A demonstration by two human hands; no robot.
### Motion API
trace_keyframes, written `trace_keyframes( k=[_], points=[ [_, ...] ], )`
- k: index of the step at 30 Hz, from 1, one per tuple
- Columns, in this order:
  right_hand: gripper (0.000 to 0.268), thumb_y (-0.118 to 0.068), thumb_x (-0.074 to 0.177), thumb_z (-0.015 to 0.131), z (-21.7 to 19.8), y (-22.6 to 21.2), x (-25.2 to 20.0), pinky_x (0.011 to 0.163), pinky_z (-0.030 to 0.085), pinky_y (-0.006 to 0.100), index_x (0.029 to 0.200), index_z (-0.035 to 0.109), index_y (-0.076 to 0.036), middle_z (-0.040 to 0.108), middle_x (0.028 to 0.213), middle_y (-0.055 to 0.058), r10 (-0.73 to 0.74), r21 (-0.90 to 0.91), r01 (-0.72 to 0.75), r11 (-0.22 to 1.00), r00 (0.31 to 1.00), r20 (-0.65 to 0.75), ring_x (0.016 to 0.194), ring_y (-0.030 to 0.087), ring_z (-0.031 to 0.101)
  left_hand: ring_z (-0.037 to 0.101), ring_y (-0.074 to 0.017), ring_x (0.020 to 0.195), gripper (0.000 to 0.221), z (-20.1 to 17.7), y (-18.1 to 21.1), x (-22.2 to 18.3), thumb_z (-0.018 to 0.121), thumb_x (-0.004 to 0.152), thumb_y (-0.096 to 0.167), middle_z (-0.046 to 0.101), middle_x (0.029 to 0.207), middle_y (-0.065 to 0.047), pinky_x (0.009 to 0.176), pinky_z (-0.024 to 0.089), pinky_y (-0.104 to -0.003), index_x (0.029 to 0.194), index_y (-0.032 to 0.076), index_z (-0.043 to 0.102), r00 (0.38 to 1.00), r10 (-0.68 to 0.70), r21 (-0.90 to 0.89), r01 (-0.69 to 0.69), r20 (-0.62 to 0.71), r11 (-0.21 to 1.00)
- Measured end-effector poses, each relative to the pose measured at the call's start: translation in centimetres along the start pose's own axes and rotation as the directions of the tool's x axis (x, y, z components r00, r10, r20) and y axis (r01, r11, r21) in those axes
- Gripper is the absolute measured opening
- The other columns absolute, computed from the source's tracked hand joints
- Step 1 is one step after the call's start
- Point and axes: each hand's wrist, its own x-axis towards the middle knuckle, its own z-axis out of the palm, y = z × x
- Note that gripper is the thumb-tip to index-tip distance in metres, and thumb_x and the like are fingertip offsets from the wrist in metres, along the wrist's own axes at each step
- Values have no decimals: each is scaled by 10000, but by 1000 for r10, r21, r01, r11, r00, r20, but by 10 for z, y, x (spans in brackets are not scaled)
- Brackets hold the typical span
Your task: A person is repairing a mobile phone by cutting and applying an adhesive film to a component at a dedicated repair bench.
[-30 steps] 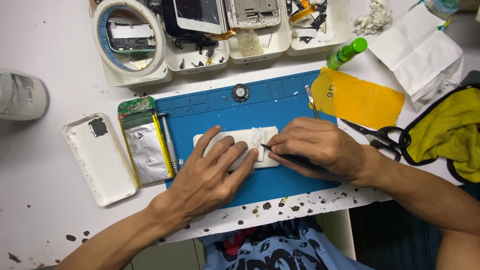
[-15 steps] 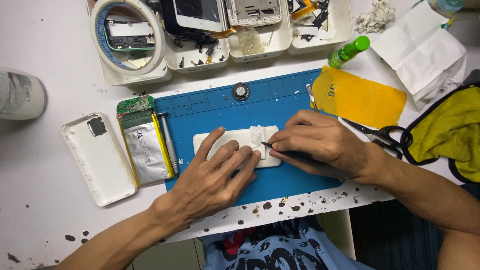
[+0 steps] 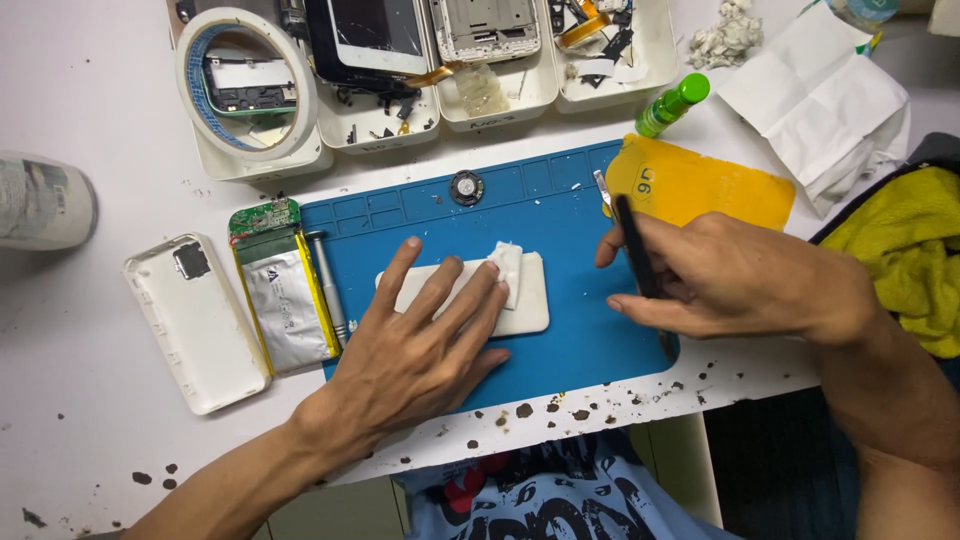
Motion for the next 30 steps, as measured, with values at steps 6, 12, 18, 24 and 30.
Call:
trace_keyframes(
  k=[6,12,18,24,30],
  points=[
    [624,-478,913,678,5,-10,2,442,592,414,1404,471,-153,694,533,46,78,-330,-105,938,993,-94,443,249,693,650,-324,1121,516,-4,7,4,634,1042,487,685,1239,-159,1128,412,-614,1233,13,700,998,56,-133,-58,-18,989],
    [704,-534,938,618,12,-12,6,430,554,404,1511,418,-178,640,503,42,164,-408,-191,893,981,-100,404,242,633,640,-336,1183,582,2,5,2,629,1014,529,673,1320,-177,1130,395,-639,1330,40,651,998,26,-75,-22,54,997],
    [685,-586,929,610,11,-10,5,433,581,369,1491,443,-231,654,540,-15,155,-506,-194,841,981,-118,409,193,655,648,-350,1208,635,6,-2,-4,543,1025,606,679,1348,-170,1156,357,-634,1356,71,636,997,-12,-49,16,76,999],
    [686,-621,901,645,9,-6,6,416,553,340,1446,498,-232,655,573,-7,121,-539,-180,823,982,-143,415,170,633,643,-315,1126,551,-2,-1,-4,651,1016,497,675,1268,-176,1150,392,-627,1281,16,673,995,85,-192,-74,48,979],
    [515,-566,904,695,0,11,1,369,518,337,1225,676,-164,665,558,10,-65,-559,-138,817,943,-327,435,161,644,663,-353,1178,565,-2,-6,-6,591,1017,562,711,1272,-173,1141,382,-643,1257,61,691,998,-7,-97,14,70,995]
  ],
)
